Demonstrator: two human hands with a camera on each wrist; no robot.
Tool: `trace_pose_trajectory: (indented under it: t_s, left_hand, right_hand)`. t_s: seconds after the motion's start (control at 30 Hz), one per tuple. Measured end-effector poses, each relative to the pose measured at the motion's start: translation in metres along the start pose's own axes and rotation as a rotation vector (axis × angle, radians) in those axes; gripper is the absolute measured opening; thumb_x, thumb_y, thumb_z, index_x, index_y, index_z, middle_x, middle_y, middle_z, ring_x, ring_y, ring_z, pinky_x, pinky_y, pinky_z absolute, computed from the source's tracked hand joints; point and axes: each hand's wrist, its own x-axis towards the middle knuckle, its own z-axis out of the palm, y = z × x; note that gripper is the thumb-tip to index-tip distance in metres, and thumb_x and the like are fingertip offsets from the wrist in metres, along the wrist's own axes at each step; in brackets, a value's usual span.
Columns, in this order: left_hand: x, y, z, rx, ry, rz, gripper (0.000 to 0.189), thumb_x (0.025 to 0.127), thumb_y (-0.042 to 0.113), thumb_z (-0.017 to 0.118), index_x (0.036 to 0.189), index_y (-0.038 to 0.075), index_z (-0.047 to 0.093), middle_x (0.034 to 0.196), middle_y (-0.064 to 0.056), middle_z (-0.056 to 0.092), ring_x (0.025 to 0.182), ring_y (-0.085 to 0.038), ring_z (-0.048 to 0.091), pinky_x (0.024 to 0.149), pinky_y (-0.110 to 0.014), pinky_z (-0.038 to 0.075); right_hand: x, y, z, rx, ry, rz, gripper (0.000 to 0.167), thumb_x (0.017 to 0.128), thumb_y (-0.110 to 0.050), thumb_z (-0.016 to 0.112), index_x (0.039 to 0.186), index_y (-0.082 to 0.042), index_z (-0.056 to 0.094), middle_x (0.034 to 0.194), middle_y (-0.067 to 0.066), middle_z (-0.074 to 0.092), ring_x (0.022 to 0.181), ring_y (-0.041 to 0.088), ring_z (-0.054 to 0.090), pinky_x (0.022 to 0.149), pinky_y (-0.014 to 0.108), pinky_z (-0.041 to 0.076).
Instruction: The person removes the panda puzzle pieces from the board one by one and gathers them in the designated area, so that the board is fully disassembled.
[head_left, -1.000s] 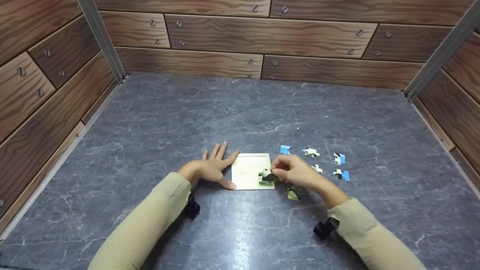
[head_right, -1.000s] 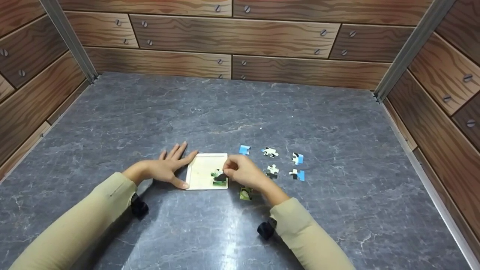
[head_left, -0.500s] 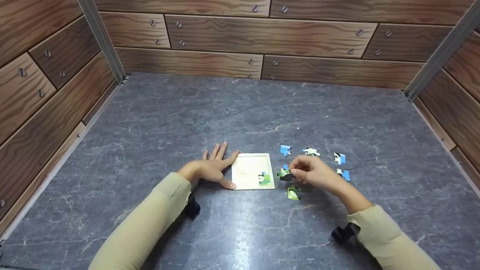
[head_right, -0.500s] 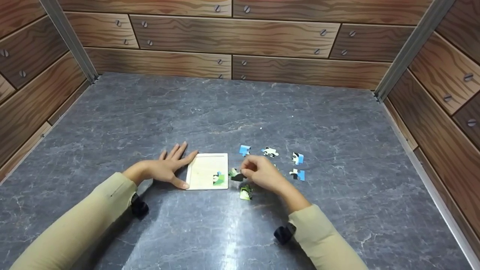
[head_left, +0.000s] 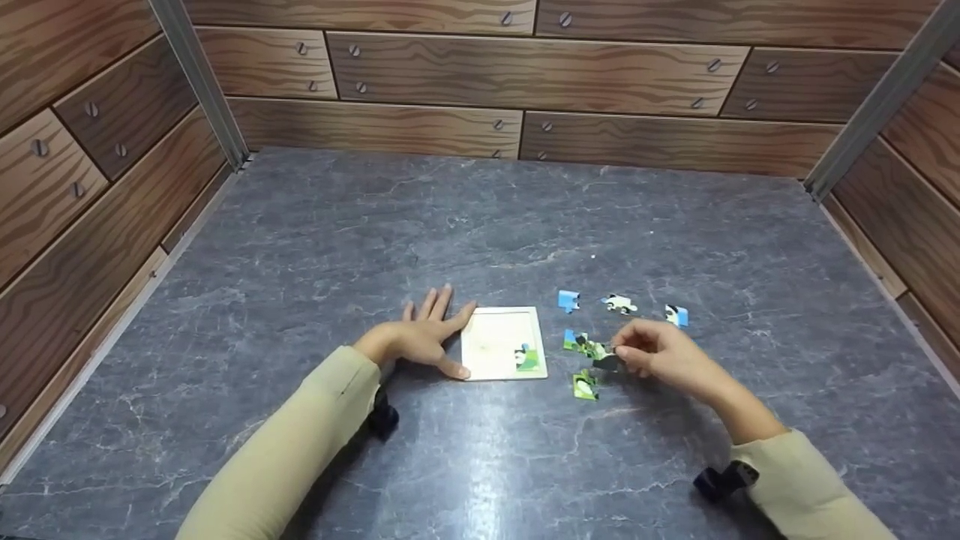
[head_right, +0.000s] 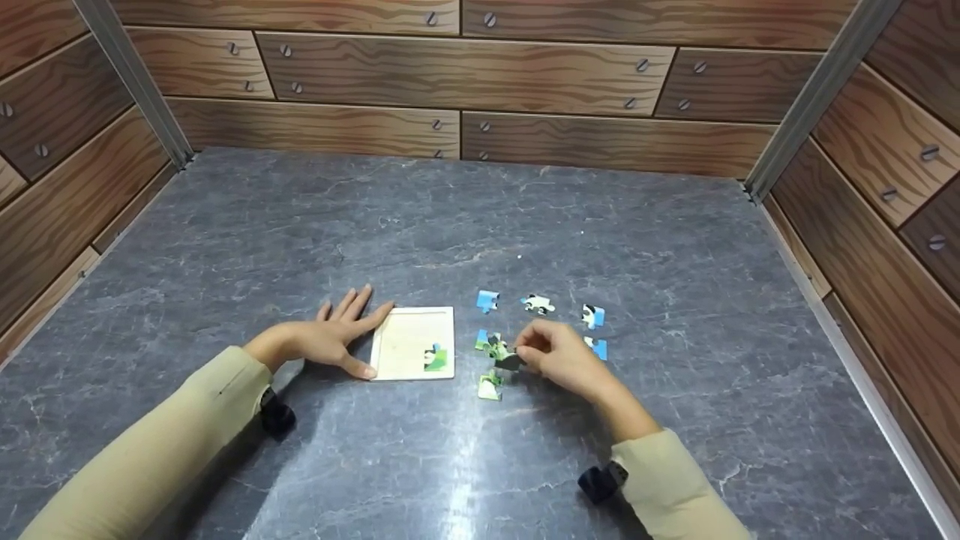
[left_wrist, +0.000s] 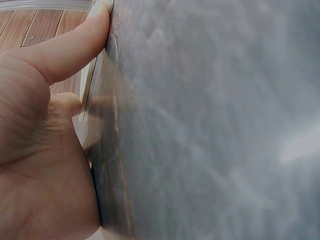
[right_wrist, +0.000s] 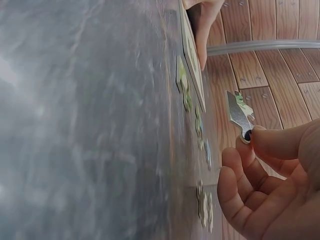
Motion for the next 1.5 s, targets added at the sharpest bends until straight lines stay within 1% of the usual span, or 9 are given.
trace_pose_trajectory:
  t_s: [0.33,0.53,0.67,0.83,0.97,1.3,1.5]
  left_hand:
    - [-0.001,0.001,0.000,-0.006,-0.002,-0.001,0.108,0.072,0.056,0.069,0.148,0.036,-0.005,0.148,-0.005,-0.031,0.132,-0.021,-0.031,0.103,-0.049,-0.021]
    - [-0.001,0.002,-0.001,0.002,-0.003,0.004,0.108,0.072,0.057,0.069,0.148,0.036,-0.005,0.148,-0.004,-0.032,0.132,-0.022,-0.031,0.103,-0.049,-0.021]
    - [-0.001,0.001,-0.002,0.009,-0.004,0.003,0.108,0.073,0.056,0.069,0.148,0.036,-0.005,0.148,-0.005,-0.031,0.133,-0.022,-0.030,0.104,-0.050,-0.020]
    - [-0.001,0.000,-0.002,0.011,-0.005,0.001,0.108,0.072,0.057,0.069,0.149,0.035,-0.005,0.149,-0.005,-0.030,0.133,-0.022,-0.029,0.104,-0.050,-0.019]
    - [-0.001,0.000,-0.003,0.006,-0.002,-0.004,0.108,0.072,0.056,0.070,0.149,0.036,-0.004,0.149,-0.005,-0.030,0.133,-0.022,-0.029,0.104,-0.050,-0.019]
    - [-0.002,0.001,-0.003,0.005,-0.006,-0.008,0.108,0.072,0.056,0.070,0.148,0.036,-0.004,0.149,-0.004,-0.030,0.133,-0.021,-0.030,0.104,-0.049,-0.020]
    - [-0.002,0.000,-0.001,-0.003,-0.012,-0.002,0.108,0.072,0.056,0.069,0.148,0.036,-0.004,0.148,-0.004,-0.031,0.133,-0.021,-0.030,0.104,-0.049,-0.020]
  right_hand:
    - [-0.015,0.012,-0.015,-0.020,-0.009,0.033,0.013,0.087,-0.008,0.061,0.096,0.002,0.061,0.084,0.012,0.059,0.070,0.021,0.057,0.061,0.032,0.051]
    - [-0.023,0.018,-0.021,-0.031,-0.064,0.058,0.014,0.088,-0.009,0.061,0.096,0.003,0.060,0.084,0.014,0.059,0.071,0.021,0.057,0.062,0.031,0.051]
    - [-0.026,0.022,-0.024,-0.070,-0.100,0.063,0.011,0.088,-0.009,0.062,0.092,0.001,0.061,0.080,0.011,0.059,0.067,0.019,0.056,0.057,0.029,0.048]
    - [-0.027,0.026,-0.026,-0.100,-0.119,0.073,0.007,0.087,-0.007,0.061,0.089,0.000,0.060,0.077,0.009,0.057,0.064,0.019,0.055,0.054,0.028,0.047]
    - [-0.027,0.026,-0.026,-0.115,-0.109,0.080,0.007,0.087,-0.006,0.061,0.090,0.001,0.060,0.077,0.008,0.056,0.064,0.018,0.053,0.054,0.027,0.047]
    - [-0.025,0.022,-0.027,-0.120,-0.033,0.107,0.014,0.086,-0.006,0.062,0.097,0.002,0.061,0.081,0.011,0.059,0.067,0.020,0.056,0.057,0.030,0.049]
    - [-0.021,0.021,-0.023,-0.105,-0.031,0.090,0.017,0.088,-0.009,0.062,0.099,0.003,0.061,0.082,0.012,0.061,0.069,0.021,0.057,0.058,0.031,0.049]
